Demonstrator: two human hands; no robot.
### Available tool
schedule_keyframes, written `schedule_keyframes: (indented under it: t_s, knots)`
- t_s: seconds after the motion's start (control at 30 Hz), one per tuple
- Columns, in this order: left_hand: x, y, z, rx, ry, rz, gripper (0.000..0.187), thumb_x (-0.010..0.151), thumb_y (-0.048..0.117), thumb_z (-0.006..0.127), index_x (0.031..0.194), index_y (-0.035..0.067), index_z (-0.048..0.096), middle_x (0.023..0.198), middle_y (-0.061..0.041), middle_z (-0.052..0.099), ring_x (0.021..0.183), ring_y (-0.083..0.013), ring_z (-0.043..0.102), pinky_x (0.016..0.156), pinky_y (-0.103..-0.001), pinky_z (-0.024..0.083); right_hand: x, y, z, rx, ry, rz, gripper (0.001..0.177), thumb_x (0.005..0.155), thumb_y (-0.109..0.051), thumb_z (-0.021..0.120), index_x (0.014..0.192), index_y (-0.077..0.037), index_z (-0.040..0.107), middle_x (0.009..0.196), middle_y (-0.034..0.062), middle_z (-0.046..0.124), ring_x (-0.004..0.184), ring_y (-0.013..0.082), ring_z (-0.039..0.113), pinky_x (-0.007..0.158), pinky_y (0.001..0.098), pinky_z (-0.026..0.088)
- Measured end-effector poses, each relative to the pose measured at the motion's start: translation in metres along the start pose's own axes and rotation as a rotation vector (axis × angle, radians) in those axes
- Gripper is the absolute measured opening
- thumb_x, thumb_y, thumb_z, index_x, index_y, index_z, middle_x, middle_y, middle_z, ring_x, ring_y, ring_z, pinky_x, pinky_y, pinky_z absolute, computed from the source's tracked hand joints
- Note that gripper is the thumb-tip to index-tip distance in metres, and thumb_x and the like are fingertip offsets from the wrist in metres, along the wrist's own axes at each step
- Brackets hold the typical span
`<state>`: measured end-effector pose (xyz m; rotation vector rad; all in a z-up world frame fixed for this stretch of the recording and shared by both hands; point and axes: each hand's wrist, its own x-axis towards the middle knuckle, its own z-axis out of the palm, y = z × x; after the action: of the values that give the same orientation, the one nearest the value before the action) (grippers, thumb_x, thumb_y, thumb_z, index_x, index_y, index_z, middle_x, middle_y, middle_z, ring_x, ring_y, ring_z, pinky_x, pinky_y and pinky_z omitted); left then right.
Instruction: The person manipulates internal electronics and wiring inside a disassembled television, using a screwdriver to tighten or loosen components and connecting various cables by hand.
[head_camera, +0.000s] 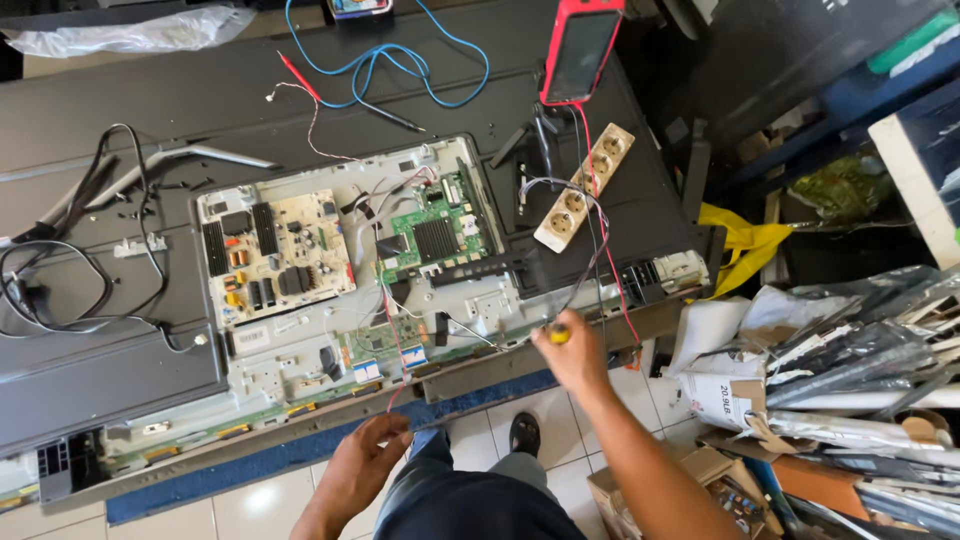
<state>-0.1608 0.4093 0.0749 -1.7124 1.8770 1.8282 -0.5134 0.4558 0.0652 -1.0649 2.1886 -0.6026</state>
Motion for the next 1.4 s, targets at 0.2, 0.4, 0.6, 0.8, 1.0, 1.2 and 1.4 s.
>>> schedule_keyframes:
  t_s: [0.2, 0.4, 0.6, 0.8, 1.0, 1.2, 1.4]
  knots:
    - [0.011, -0.023, -0.031, 0.115, -0.101, 0.027, 0.034, 0.09, 0.041, 0.068, 0.117, 0.023, 0.077, 0.111, 0.005, 0.081, 0.102, -0.0116, 0.075, 0.091, -0.027, 0.055, 0.096, 0.026, -0.029, -0.245, 0.35, 0.25, 0.056, 0.091, -0.06, 0.064, 0.106, -0.006, 0.069, 0.095, 0.0222, 0.075, 0.095, 0.0471, 0.068, 0.082, 0.0514, 0.049]
    - [0.008, -0.014, -0.048, 0.148, -0.147, 0.129, 0.025, 0.091, 0.041, 0.063, 0.105, 0.023, 0.072, 0.106, 0.004, 0.077, 0.094, -0.0159, 0.071, 0.085, -0.032, 0.051, 0.133, 0.061, -0.026, -0.562, 0.317, 0.34, 0.068, 0.084, -0.067, 0.074, 0.107, -0.003, 0.066, 0.105, 0.0253, 0.075, 0.104, 0.0458, 0.07, 0.089, 0.0487, 0.053]
    - [0.008, 0.027, -0.08, 0.014, -0.197, 0.345, 0.031, 0.094, 0.034, 0.061, 0.113, 0.012, 0.07, 0.103, -0.005, 0.074, 0.093, -0.0192, 0.071, 0.082, -0.033, 0.053, 0.084, -0.02, -0.07, -0.079, 0.553, 0.221, 0.029, 0.097, -0.032, 0.086, 0.101, -0.012, 0.065, 0.067, 0.0074, 0.066, 0.046, 0.0226, 0.06, 0.041, 0.0424, 0.046]
    - [0.023, 0.138, -0.132, 0.027, 0.015, 0.458, 0.038, 0.098, 0.034, 0.056, 0.123, 0.008, 0.066, 0.129, -0.014, 0.068, 0.106, -0.0265, 0.071, 0.087, -0.04, 0.061, 0.086, -0.086, -0.131, 0.195, 0.533, -0.364, 0.02, 0.105, 0.0, 0.087, 0.118, -0.001, 0.071, 0.097, 0.0089, 0.07, 0.068, 0.0151, 0.065, 0.058, 0.0241, 0.048]
    - [0.033, 0.243, -0.12, 0.142, 0.3, 0.716, 0.077, 0.088, 0.04, 0.073, 0.15, 0.008, 0.04, 0.155, -0.02, 0.045, 0.138, -0.0411, 0.049, 0.11, -0.055, 0.042, 0.058, -0.169, -0.186, 0.273, 0.178, -0.542, 0.019, 0.11, -0.004, 0.077, 0.122, 0.004, 0.064, 0.109, 0.0157, 0.068, 0.087, 0.0175, 0.066, 0.068, 0.0236, 0.053]
    - [0.062, 0.268, -0.104, 0.427, 0.523, 0.812, 0.069, 0.091, 0.04, 0.074, 0.147, 0.01, 0.048, 0.15, -0.017, 0.054, 0.139, -0.0353, 0.05, 0.115, -0.053, 0.037, 0.058, -0.23, -0.202, 0.077, -0.019, -0.912, 0.016, 0.086, -0.003, 0.084, 0.093, 0.005, 0.072, 0.083, 0.013, 0.069, 0.069, 0.018, 0.061, 0.068, 0.0268, 0.047]
    - [0.018, 0.225, -0.116, 0.172, 0.483, 0.401, 0.02, 0.101, 0.028, 0.063, 0.094, 0.01, 0.068, 0.064, -0.001, 0.06, 0.058, -0.0141, 0.05, 0.056, -0.033, 0.039, 0.112, -0.213, -0.194, -0.084, -0.213, -0.98, 0.02, 0.084, -0.02, 0.084, 0.098, -0.009, 0.075, 0.087, -0.0011, 0.077, 0.076, 0.0127, 0.071, 0.076, 0.0277, 0.056]
